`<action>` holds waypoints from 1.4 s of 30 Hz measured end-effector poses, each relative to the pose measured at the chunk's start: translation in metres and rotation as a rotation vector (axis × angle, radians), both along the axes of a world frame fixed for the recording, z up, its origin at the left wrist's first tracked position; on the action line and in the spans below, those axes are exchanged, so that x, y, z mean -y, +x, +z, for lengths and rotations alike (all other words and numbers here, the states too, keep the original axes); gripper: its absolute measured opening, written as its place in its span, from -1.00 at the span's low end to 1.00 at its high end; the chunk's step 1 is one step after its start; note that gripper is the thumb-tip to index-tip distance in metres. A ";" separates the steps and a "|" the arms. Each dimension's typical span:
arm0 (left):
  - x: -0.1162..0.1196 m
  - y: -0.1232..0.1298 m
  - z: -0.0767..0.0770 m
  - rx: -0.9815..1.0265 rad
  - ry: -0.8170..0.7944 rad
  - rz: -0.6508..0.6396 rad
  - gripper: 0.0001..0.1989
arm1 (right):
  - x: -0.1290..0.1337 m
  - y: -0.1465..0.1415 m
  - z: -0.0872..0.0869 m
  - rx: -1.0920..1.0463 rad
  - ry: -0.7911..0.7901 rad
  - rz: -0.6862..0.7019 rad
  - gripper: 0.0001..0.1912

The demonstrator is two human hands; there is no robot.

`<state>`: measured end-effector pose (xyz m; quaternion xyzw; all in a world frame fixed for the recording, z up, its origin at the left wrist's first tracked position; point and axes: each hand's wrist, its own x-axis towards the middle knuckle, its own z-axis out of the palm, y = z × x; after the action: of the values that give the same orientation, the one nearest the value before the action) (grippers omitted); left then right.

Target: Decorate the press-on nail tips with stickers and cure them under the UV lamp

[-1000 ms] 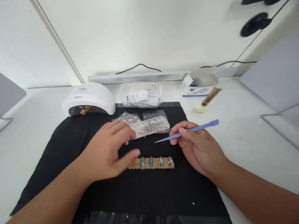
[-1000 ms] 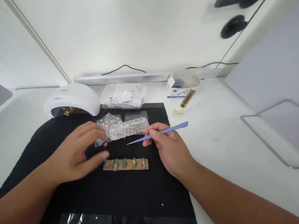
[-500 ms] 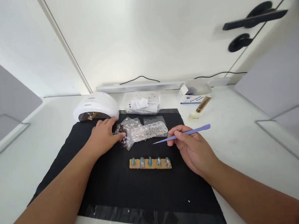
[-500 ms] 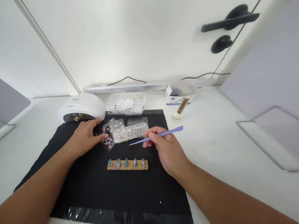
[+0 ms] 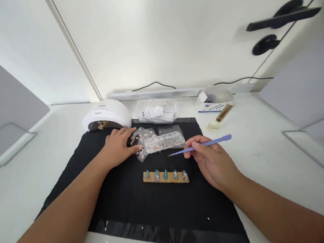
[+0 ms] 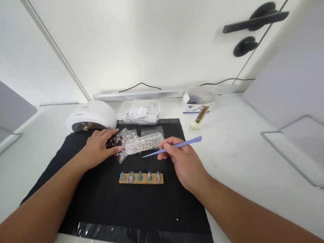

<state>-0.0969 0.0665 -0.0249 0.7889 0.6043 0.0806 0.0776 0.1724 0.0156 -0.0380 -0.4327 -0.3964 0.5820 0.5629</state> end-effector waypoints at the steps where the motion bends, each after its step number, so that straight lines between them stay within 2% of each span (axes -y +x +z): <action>1: 0.000 0.000 0.000 -0.003 -0.004 -0.002 -0.32 | 0.000 0.000 0.000 -0.001 -0.004 -0.001 -0.90; 24: 0.002 0.005 0.005 -0.066 -0.065 -0.100 -0.25 | -0.001 -0.002 0.003 -0.008 0.007 0.007 -0.90; 37: 0.002 0.004 0.003 -0.029 0.039 -0.038 -0.17 | 0.001 -0.001 0.005 0.007 0.003 -0.008 -0.91; 42: 0.005 0.006 0.006 0.099 -0.018 -0.021 -0.14 | -0.001 -0.002 0.003 -0.005 0.002 -0.007 -0.91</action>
<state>-0.0913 0.0615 -0.0189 0.7895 0.5921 0.1134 0.1156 0.1707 0.0162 -0.0345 -0.4321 -0.3938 0.5808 0.5665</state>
